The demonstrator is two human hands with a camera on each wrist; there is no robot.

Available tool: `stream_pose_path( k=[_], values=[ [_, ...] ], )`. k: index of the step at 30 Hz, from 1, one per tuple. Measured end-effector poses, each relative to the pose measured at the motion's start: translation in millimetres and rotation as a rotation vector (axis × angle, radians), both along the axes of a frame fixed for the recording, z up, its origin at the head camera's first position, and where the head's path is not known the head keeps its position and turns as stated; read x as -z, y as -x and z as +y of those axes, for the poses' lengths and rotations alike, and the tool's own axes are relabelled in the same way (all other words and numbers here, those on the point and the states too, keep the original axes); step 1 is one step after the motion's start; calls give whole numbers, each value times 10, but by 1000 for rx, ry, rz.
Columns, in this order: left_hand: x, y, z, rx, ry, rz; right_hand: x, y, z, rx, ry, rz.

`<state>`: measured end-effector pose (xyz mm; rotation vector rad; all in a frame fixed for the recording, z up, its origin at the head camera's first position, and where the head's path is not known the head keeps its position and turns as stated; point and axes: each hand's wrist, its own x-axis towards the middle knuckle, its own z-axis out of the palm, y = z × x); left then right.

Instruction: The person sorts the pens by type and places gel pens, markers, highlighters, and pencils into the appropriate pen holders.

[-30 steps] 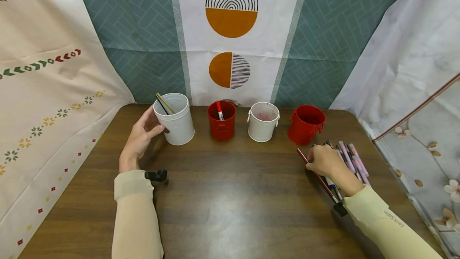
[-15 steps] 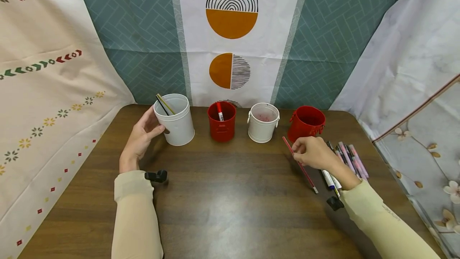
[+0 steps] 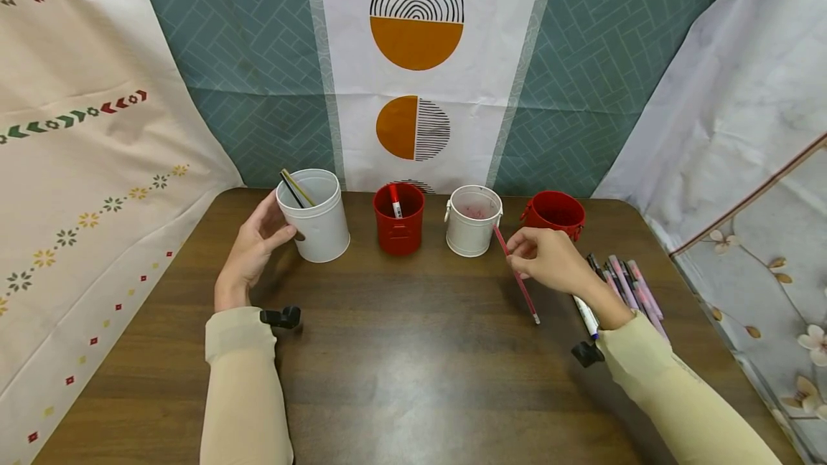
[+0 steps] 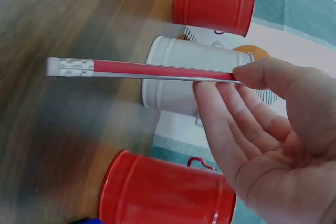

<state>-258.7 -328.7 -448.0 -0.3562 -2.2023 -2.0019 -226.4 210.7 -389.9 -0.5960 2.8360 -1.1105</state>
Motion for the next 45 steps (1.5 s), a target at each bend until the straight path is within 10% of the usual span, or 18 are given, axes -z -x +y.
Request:
stream_pose_path(
  k=[45],
  values=[
    [-12, 0, -15, -3, 22, -5, -751, 530, -1982, -131, 516, 212]
  ],
)
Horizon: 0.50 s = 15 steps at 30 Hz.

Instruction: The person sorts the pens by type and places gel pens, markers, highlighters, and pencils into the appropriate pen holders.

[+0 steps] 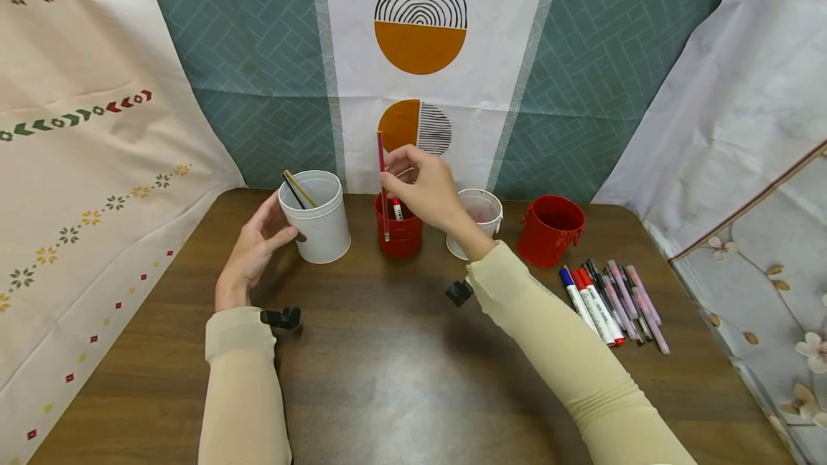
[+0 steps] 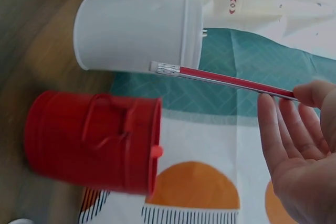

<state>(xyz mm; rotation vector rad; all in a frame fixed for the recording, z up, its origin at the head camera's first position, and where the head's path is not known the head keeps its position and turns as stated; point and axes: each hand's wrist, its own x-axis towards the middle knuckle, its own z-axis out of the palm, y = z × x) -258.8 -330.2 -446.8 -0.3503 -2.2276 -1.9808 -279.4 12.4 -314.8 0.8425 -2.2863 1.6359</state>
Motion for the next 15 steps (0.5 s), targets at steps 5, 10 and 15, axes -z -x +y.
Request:
stream_pose_path(
  k=[5, 10, 15],
  values=[
    [15, -5, -11, -6, 9, -7, -103, 86, -234, 12, 32, 45],
    [8, -12, -20, -2, 24, -19, -262, 135, -456, 34, 48, 100],
    [8, -3, -18, -4, 27, -16, -433, 146, -647, 47, 43, 117]
  ],
)
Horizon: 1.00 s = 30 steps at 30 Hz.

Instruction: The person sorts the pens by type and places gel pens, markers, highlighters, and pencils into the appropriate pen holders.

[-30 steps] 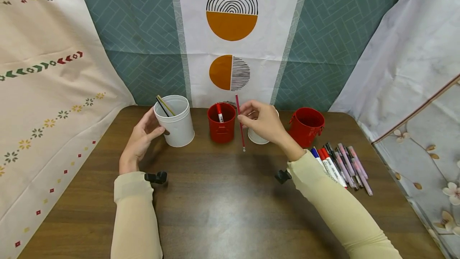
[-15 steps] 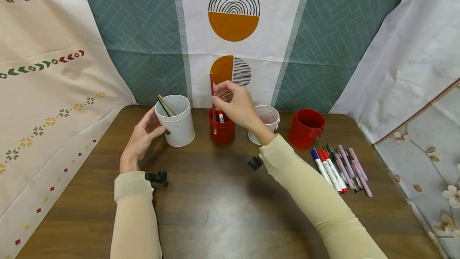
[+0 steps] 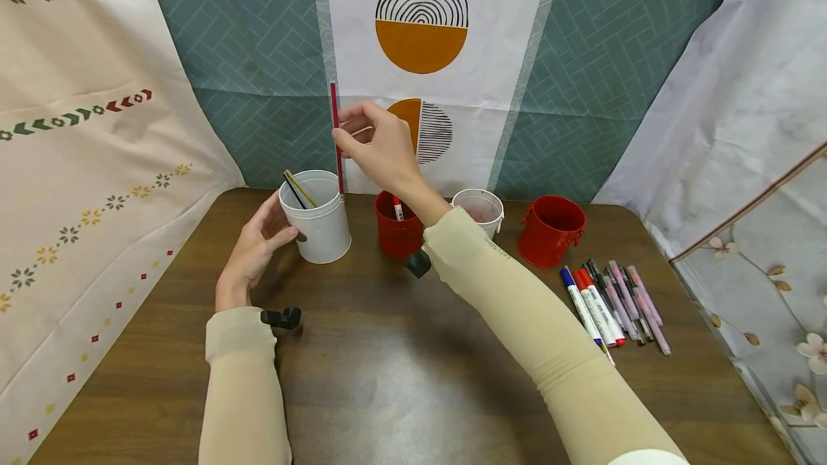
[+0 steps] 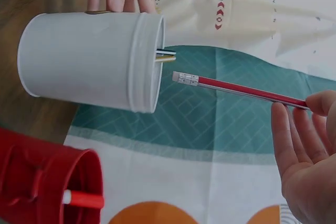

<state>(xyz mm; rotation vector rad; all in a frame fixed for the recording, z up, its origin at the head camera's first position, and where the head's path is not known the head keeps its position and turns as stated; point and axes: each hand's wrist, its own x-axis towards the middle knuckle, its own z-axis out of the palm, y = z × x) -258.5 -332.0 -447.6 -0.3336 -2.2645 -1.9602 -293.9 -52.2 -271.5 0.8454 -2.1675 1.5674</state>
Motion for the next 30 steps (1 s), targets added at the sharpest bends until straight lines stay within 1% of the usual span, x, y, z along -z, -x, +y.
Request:
stream_pose_path(
  k=[4, 7, 9, 13, 18, 25, 30],
  values=[
    [-4, 4, 12, 0, -4, 5, -64, 18, -129, -13, -3, 3],
    [-7, 1, 15, 1, 2, 2, -53, 40, -213, -15, -17, 9],
    [-11, -3, 15, -4, 7, -4, -18, 58, -261, -19, -27, 13],
    [-24, -11, 15, -8, 15, -16, 96, 97, -327, -18, -42, 8],
    [-22, -15, 17, -2, 4, -24, 279, 143, -363, -4, -93, -13],
    [-21, -11, 20, 8, -5, -14, 538, 171, -388, -12, -172, -44],
    [-1, -1, 20, 12, -17, 0, 659, 169, -401, -13, -195, -44]
  ],
)
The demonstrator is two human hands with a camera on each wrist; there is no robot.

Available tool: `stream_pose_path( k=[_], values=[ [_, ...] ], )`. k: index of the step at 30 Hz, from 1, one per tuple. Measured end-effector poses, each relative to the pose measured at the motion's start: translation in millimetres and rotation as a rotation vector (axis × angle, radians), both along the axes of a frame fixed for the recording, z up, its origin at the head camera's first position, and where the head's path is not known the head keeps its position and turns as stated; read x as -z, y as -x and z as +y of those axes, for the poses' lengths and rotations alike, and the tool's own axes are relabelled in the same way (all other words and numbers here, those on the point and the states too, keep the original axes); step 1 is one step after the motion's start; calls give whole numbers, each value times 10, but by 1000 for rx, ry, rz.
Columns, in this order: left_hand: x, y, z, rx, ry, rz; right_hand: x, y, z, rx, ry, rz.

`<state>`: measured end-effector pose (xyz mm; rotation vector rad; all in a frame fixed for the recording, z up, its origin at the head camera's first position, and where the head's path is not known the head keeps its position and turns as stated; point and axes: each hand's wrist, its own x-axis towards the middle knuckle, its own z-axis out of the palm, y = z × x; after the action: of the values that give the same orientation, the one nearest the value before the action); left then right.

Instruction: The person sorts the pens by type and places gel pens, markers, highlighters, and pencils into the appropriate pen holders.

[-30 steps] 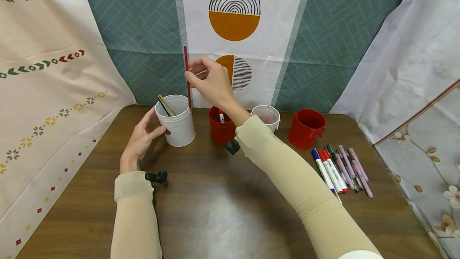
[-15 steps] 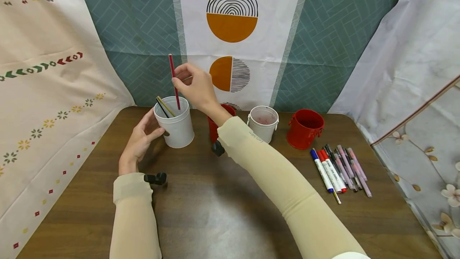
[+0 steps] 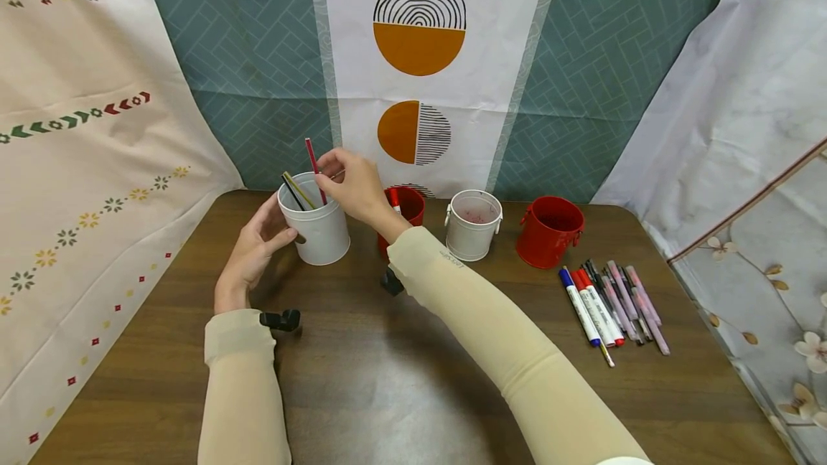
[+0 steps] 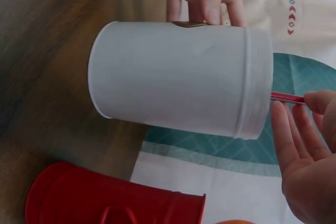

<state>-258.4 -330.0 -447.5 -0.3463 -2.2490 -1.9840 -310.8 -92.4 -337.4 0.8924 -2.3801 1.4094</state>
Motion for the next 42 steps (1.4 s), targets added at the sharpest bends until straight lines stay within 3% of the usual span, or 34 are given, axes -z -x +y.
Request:
stream_pose_path(
  k=[7, 12, 16, 28, 42],
  values=[
    [-5, -1, 8, 0, 4, -3, -16, -25, 103, -17, -38, -24],
    [-8, -2, 18, -2, 4, -3, -102, -58, 338, -41, -75, -5],
    [0, -1, 26, -11, 13, -2, -183, -77, 607, -43, -92, 30],
    [16, 18, 30, -6, 4, 12, -356, -238, 1605, 18, -216, 21],
    [21, -17, 6, -6, -20, 29, -238, -596, 2605, 101, -349, 37]
  ],
)
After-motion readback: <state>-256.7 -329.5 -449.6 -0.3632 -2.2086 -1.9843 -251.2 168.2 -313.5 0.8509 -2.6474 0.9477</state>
